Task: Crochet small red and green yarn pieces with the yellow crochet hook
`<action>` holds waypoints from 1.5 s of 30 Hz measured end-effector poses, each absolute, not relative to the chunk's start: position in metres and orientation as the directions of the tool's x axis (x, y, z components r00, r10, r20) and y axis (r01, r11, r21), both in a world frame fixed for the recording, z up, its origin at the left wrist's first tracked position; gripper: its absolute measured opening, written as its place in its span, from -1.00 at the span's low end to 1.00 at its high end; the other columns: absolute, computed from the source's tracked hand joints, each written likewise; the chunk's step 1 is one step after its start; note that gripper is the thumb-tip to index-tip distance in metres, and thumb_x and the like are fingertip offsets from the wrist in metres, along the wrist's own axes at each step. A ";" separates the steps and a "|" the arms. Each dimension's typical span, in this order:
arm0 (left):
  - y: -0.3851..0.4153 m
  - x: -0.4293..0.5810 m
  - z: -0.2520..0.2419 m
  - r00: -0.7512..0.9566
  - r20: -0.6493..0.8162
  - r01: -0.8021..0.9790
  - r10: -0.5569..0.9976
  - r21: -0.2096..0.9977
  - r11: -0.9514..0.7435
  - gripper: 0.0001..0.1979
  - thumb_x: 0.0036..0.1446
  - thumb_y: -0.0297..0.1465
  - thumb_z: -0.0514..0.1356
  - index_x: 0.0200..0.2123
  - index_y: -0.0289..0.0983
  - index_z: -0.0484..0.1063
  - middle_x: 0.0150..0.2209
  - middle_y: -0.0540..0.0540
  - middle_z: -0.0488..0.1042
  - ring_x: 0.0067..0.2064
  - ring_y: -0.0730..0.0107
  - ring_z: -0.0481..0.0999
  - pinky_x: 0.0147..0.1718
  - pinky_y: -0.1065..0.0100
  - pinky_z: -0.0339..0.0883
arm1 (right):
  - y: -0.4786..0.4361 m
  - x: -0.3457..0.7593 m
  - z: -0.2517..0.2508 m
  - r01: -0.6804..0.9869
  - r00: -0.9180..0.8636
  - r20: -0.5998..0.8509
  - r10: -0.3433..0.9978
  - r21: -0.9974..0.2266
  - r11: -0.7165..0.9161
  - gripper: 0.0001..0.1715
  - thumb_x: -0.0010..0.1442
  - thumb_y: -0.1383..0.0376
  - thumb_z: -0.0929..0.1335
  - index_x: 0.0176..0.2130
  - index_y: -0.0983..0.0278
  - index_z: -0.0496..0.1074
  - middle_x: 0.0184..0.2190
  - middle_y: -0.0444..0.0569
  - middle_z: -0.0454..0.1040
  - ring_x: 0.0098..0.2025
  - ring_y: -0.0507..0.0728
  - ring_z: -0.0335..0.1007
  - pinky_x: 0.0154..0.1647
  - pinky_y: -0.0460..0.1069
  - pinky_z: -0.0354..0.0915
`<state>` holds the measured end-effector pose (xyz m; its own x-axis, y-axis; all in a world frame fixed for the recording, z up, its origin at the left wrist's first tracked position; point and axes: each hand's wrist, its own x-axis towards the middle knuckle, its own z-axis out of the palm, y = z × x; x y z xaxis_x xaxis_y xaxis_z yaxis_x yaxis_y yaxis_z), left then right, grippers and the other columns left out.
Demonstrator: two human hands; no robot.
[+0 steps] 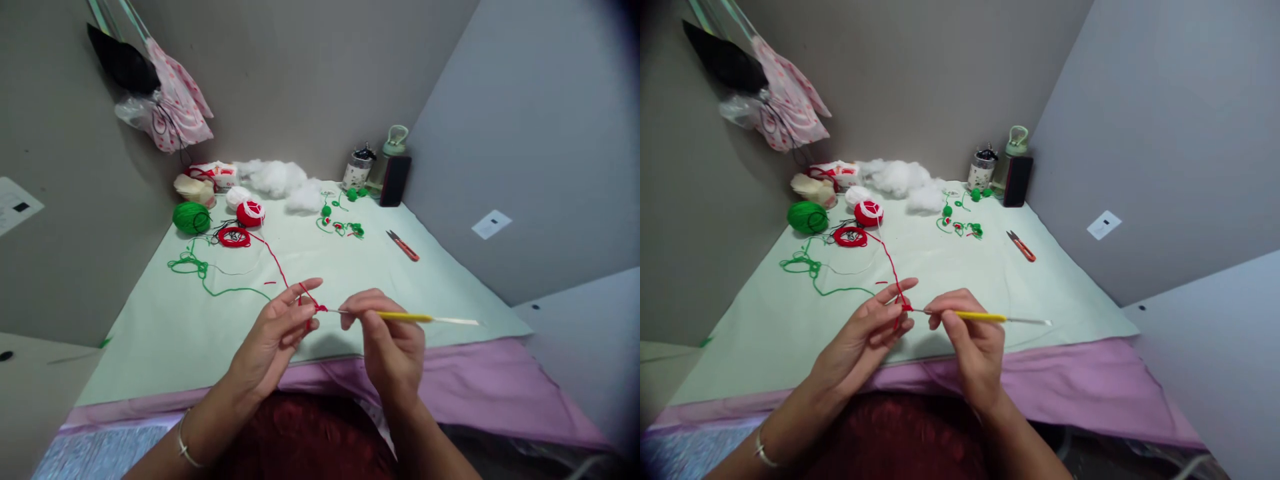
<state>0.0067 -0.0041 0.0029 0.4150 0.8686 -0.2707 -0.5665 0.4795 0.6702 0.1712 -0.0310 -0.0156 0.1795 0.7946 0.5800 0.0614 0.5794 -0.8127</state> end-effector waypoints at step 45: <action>-0.001 0.010 -0.003 0.326 -0.267 -0.573 0.907 0.707 0.414 -0.55 -0.02 -0.42 0.57 -0.01 -0.25 0.70 -0.45 0.09 0.45 -0.44 0.58 0.34 -0.16 0.41 0.39 | -0.028 0.173 -0.015 0.010 0.239 0.499 0.833 -0.859 0.512 -0.76 0.45 0.34 0.35 -0.18 0.18 0.63 -0.36 -0.07 0.53 -0.43 0.06 0.44 -0.40 0.00 0.42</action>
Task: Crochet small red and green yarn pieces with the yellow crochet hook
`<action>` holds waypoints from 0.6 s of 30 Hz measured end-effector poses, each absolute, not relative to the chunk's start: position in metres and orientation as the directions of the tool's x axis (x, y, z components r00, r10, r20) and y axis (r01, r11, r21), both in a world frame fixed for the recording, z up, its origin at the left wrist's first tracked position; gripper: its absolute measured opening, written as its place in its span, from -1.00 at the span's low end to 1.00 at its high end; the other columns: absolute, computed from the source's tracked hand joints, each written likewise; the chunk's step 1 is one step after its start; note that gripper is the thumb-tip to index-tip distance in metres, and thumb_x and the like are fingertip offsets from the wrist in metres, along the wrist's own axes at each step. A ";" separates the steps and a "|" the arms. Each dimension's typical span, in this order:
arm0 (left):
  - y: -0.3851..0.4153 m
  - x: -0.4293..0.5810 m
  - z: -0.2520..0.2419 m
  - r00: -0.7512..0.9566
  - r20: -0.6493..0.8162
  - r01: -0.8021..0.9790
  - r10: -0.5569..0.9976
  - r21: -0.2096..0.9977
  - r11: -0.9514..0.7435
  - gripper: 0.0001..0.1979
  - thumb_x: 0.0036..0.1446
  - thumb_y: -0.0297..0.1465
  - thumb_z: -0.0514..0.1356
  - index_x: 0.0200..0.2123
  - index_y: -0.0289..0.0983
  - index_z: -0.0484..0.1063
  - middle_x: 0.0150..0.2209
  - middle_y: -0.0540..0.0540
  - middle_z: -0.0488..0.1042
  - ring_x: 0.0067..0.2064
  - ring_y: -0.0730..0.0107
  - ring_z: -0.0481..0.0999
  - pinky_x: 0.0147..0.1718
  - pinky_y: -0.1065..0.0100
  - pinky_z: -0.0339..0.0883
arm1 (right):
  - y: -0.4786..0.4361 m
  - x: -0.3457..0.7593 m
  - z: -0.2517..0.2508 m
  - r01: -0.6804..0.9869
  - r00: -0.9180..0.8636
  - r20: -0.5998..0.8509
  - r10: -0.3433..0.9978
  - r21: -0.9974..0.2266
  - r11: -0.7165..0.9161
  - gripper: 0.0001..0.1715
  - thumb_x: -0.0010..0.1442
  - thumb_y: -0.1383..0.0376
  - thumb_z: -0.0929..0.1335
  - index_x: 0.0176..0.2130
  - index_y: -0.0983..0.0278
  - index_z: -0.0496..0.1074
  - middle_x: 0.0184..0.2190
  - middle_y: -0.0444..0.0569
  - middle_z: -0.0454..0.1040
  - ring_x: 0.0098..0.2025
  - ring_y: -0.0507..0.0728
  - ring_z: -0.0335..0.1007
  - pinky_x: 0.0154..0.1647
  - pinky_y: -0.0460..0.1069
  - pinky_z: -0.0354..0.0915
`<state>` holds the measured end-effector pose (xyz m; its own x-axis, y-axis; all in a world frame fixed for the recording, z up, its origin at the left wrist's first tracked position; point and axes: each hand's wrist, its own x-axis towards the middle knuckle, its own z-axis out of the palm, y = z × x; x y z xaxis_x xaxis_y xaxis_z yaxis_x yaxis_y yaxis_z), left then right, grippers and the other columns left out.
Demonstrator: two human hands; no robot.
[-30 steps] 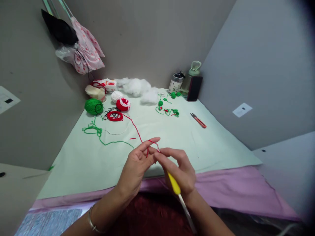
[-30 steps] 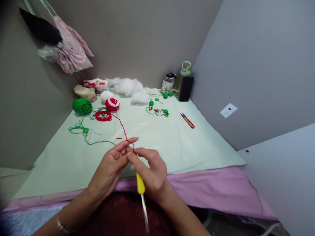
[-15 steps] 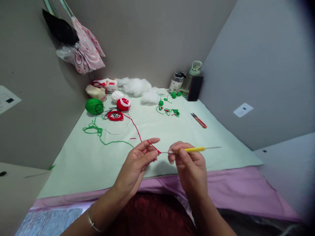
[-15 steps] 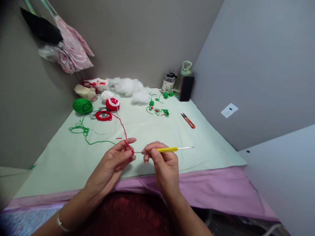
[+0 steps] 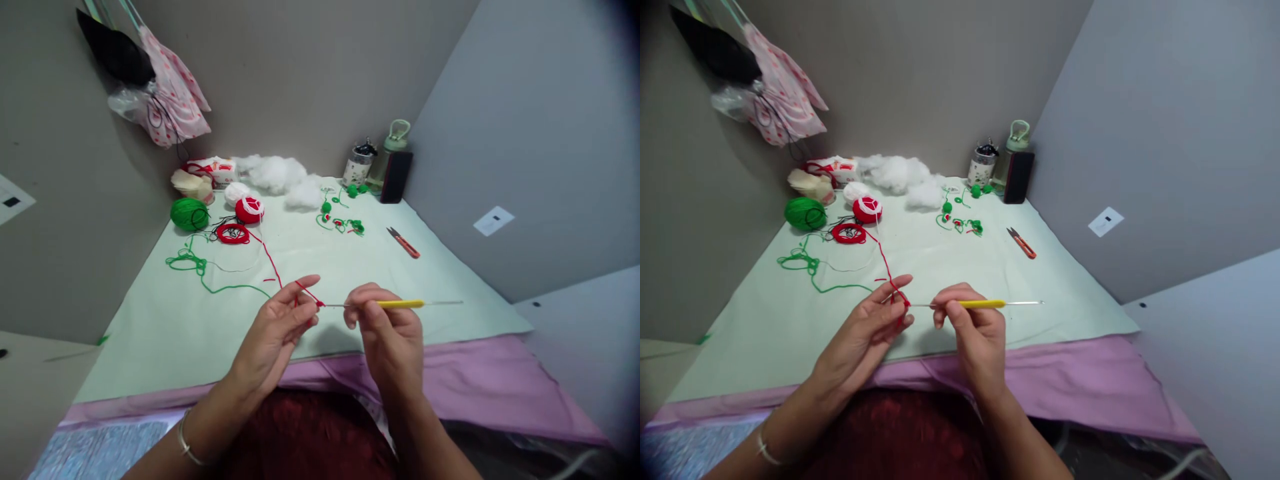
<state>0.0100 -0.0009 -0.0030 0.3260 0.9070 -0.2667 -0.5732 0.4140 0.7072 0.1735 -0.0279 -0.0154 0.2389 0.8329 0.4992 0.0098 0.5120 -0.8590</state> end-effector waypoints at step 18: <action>-0.006 0.008 0.001 0.362 -0.224 -0.452 0.905 0.807 0.381 -0.59 0.07 -0.33 0.49 0.03 -0.18 0.71 -0.34 0.00 0.46 -0.25 0.36 0.38 -0.12 0.31 0.25 | -0.025 0.175 -0.014 -0.128 0.131 0.376 0.917 -0.911 0.392 -0.75 0.48 0.19 0.35 -0.19 0.22 0.58 -0.28 -0.02 0.65 -0.40 0.06 0.52 -0.32 0.01 0.51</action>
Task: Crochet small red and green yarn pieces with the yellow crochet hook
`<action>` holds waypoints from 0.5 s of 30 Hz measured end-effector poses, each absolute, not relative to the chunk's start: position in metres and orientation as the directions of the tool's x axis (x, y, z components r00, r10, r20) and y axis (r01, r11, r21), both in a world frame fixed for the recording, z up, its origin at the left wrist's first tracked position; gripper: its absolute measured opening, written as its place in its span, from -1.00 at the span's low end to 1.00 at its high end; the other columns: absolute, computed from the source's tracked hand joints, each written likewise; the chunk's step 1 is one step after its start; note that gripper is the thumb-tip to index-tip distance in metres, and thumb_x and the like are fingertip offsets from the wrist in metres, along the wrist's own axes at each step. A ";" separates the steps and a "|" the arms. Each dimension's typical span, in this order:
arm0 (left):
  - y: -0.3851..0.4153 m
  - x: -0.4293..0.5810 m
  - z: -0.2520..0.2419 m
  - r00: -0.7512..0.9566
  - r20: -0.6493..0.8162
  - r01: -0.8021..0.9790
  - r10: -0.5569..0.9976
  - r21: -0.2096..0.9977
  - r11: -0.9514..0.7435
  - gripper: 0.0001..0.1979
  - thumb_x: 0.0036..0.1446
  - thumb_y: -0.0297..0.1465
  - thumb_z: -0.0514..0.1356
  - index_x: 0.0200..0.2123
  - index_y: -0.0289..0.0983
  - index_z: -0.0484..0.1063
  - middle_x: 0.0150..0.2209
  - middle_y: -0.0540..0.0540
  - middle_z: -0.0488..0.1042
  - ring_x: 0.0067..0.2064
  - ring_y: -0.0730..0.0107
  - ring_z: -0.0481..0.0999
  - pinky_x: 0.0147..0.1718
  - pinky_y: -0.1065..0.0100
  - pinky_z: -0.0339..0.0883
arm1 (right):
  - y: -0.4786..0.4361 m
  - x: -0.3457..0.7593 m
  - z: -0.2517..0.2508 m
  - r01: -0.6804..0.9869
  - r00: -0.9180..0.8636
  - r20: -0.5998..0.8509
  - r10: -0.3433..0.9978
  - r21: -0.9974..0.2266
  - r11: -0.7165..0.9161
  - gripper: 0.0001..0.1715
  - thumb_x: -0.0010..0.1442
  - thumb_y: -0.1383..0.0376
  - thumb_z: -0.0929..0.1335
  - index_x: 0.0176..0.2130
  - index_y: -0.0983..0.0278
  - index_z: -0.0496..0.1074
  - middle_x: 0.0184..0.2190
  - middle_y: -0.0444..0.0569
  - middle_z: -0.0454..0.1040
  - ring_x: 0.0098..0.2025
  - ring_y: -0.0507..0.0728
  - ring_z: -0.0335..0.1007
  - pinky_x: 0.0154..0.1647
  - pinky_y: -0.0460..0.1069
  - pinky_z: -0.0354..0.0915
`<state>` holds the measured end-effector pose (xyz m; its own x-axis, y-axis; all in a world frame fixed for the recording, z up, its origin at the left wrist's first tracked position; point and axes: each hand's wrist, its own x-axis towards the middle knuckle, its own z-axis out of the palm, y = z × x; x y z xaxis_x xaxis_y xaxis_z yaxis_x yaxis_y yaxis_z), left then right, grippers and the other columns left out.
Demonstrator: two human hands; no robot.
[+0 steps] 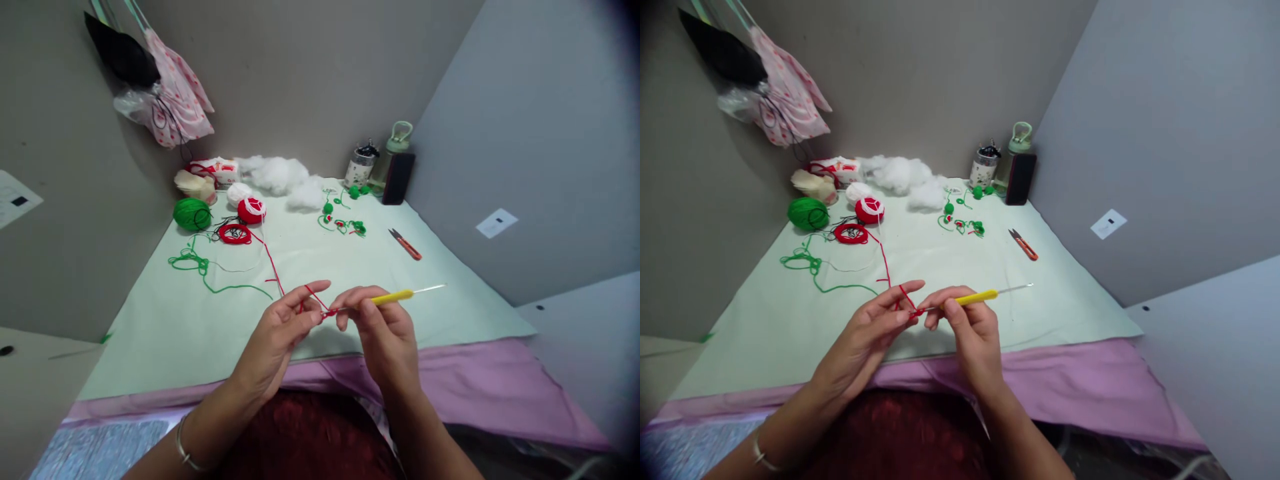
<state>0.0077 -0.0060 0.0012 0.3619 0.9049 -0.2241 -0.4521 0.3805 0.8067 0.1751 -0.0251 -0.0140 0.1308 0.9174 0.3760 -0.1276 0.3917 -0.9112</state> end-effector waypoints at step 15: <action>-0.007 0.009 0.002 0.409 -0.278 -0.584 0.869 0.652 0.483 -0.61 0.06 -0.43 0.54 -0.01 -0.25 0.70 -0.44 0.16 0.41 -0.59 0.76 0.02 -0.14 0.42 0.45 | -0.033 0.169 -0.020 0.098 0.205 0.575 0.792 -0.817 0.568 -0.71 0.48 0.38 0.30 -0.09 0.14 0.62 -0.27 -0.06 0.57 -0.41 0.05 0.48 -0.40 -0.02 0.47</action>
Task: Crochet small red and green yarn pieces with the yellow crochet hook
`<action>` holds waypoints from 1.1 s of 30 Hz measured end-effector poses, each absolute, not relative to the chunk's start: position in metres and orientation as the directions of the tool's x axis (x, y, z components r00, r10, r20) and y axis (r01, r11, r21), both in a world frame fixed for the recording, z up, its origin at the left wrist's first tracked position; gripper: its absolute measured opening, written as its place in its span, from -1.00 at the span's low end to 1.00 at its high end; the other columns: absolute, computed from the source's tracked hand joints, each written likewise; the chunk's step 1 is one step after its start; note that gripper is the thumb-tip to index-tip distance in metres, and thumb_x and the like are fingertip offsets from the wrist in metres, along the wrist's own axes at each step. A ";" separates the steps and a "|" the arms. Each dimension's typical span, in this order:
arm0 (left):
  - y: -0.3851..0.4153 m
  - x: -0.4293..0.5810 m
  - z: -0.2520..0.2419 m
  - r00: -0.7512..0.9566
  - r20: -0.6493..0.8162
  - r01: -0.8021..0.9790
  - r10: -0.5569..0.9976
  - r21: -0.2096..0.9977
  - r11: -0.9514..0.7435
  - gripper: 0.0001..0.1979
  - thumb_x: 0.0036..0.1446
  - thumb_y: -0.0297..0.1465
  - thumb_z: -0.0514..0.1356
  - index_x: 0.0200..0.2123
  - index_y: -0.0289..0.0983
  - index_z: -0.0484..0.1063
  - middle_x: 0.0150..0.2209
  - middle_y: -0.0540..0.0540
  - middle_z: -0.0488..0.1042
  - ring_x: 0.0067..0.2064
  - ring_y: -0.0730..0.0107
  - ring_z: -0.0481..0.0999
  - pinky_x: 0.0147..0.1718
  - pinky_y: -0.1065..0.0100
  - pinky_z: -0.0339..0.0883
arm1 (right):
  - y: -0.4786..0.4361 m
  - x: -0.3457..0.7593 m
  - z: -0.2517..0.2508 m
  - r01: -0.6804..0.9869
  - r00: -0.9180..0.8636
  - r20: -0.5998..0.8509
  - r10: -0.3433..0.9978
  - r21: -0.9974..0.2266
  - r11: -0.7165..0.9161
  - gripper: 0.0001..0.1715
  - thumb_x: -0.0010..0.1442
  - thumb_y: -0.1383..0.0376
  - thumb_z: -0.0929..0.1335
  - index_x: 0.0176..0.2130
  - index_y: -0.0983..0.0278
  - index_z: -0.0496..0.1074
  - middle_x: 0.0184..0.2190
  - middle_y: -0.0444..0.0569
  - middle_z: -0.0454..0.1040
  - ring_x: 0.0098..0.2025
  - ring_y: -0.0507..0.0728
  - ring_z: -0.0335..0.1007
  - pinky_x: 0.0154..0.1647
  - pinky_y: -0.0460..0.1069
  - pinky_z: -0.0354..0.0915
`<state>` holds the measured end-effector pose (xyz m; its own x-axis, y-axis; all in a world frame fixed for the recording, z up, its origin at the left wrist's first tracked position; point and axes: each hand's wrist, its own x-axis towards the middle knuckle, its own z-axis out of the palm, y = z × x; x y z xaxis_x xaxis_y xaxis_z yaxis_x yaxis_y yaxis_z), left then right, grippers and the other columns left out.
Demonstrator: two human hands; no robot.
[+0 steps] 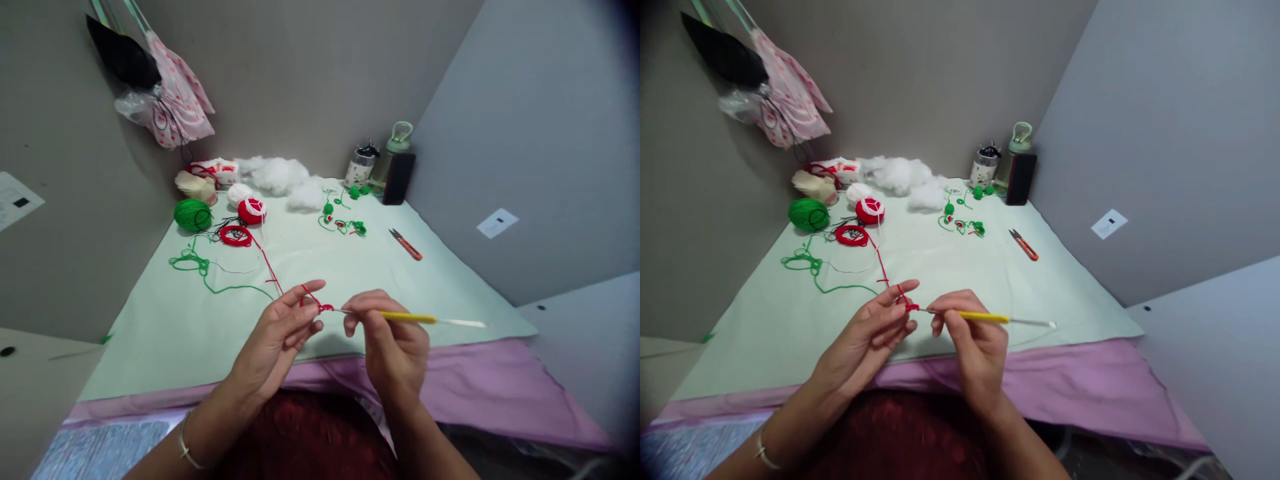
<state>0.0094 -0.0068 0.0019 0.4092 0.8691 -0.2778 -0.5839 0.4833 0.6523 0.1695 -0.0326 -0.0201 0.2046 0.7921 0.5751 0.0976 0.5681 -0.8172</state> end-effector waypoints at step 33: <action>-0.002 0.011 -0.003 0.390 -0.158 -0.424 0.907 0.844 0.329 -0.62 0.06 -0.22 0.55 -0.04 -0.15 0.75 -0.29 -0.05 0.64 -0.21 0.36 0.51 -0.10 0.35 0.32 | -0.028 0.168 -0.019 0.060 0.109 0.551 0.827 -0.835 0.548 -0.78 0.40 0.36 0.44 -0.08 0.09 0.70 -0.23 -0.05 0.62 -0.23 0.08 0.52 -0.22 -0.03 0.47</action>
<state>0.0108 -0.0022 -0.0032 0.3902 0.9071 -0.1576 -0.4244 0.3291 0.8436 0.1681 -0.0278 -0.0190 0.1089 0.8274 0.5509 0.0603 0.5477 -0.8345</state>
